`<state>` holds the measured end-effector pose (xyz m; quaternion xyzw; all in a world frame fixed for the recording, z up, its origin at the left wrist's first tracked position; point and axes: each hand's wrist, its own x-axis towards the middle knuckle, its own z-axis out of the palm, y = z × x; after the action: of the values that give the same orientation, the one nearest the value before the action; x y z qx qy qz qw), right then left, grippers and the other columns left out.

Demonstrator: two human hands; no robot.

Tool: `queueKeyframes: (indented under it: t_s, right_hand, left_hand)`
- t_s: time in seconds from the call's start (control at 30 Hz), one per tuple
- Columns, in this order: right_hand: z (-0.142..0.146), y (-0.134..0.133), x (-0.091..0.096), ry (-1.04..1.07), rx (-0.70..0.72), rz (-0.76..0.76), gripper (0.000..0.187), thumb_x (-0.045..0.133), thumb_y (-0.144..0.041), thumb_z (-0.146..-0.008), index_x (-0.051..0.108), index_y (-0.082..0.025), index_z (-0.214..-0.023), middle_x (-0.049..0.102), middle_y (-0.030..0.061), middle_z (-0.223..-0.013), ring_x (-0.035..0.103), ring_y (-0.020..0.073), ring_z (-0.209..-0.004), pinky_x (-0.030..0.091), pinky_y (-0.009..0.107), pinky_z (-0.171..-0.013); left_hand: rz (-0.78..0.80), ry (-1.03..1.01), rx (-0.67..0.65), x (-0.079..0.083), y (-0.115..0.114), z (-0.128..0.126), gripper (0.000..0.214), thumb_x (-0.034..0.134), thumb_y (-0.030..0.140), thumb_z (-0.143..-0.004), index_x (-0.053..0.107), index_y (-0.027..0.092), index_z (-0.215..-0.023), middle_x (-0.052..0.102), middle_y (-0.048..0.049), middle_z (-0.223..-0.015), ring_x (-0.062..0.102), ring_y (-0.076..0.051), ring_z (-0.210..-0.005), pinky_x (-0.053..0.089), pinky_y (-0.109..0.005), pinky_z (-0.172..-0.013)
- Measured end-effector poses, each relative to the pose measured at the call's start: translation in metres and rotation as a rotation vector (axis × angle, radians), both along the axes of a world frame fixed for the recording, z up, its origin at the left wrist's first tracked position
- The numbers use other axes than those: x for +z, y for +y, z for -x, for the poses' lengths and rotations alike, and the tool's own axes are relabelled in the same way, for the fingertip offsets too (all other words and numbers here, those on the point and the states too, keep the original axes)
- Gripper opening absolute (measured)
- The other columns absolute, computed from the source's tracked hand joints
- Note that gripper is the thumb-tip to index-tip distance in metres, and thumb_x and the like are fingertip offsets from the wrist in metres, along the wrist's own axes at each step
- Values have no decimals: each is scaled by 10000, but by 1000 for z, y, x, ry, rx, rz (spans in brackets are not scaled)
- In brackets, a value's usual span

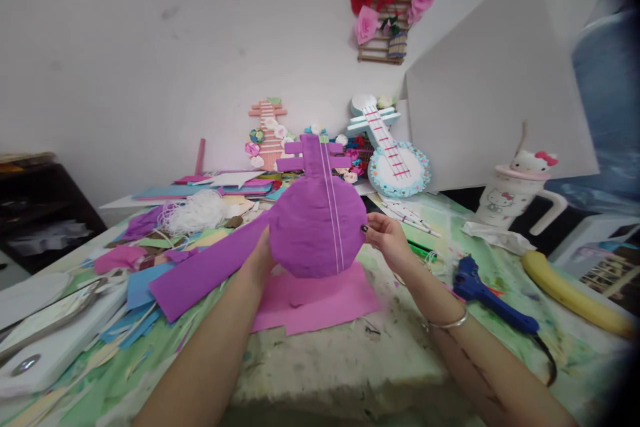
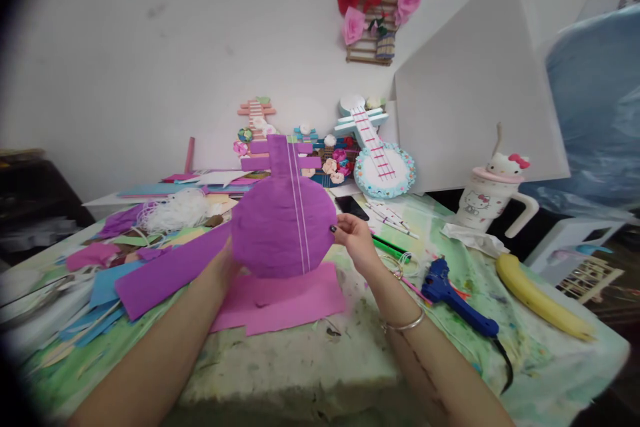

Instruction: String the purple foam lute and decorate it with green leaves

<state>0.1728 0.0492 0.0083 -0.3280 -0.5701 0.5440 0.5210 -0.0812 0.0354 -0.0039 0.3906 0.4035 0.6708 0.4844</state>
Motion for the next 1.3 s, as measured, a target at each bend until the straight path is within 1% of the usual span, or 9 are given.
queueKeyframes:
  t_s: [0.1,0.17,0.27,0.33,0.53,0.7,0.87,1.07,1.3]
  right_hand:
    - [-10,17,-5,-33,-109,-43,349,755,-382,-547,565,-195,-774,638,7,-696,572,146,-602,494,312,-629]
    - [-12,25,-11,-64,-168,-66,356,741,-408,-551,555,-198,-769,637,18,-698,570,156,-601,493,318,-611]
    - [-10,30,-19,-106,-225,-103,373,705,-454,-582,549,-198,-804,655,46,-760,599,184,-666,501,337,-635]
    - [-7,30,-22,-133,-249,-134,384,672,-475,-617,540,-201,-849,664,60,-828,616,200,-742,505,346,-678]
    - [0,21,-21,-227,-271,-209,428,602,-520,-719,490,-227,-1010,652,59,-996,604,212,-908,502,338,-738]
    - [3,10,-16,-358,-368,-207,593,714,-490,-635,437,-221,-1084,623,73,-1046,585,229,-949,480,347,-782]
    - [4,3,-8,-529,-467,-174,589,717,-472,-617,431,-213,-1062,625,88,-1027,590,263,-933,469,370,-774]
    - [3,3,-9,-414,-364,-210,556,640,-480,-708,425,-216,-1147,614,90,-1116,590,231,-975,463,351,-827]
    - [5,4,-12,-402,-433,-206,664,756,-454,-573,457,-199,-1108,626,86,-1084,596,252,-954,473,379,-822]
  left_hand:
    - [76,-65,-61,8,-1,-1,488,459,631,-815,635,180,-873,659,-89,-857,631,-240,-803,513,-358,-639]
    - [66,-39,-76,14,-4,-7,540,518,687,-731,631,182,-884,664,-77,-839,634,-229,-765,493,-326,-602]
    - [-59,173,17,16,-10,-22,493,758,495,-598,627,183,-956,680,-71,-948,636,-231,-857,497,-328,-717]
    - [-130,286,112,13,-11,-31,524,825,355,-538,624,179,-989,681,-77,-1007,627,-239,-933,487,-353,-826]
    - [-169,289,165,7,-10,-36,492,808,322,-579,617,183,-1011,680,-82,-1051,632,-243,-967,493,-398,-886]
    - [-177,303,140,8,-12,-37,483,806,318,-587,618,182,-1011,686,-79,-1040,635,-244,-963,505,-400,-882]
    - [-154,275,84,8,-14,-40,498,822,319,-561,622,177,-995,696,-85,-1013,645,-259,-935,528,-416,-844]
    - [-145,243,108,8,-13,-38,537,829,315,-548,632,164,-1024,688,-100,-1044,643,-254,-937,523,-412,-855]
    - [-133,234,92,8,-14,-40,599,836,319,-532,629,142,-1066,689,-109,-1050,649,-237,-926,526,-380,-841]
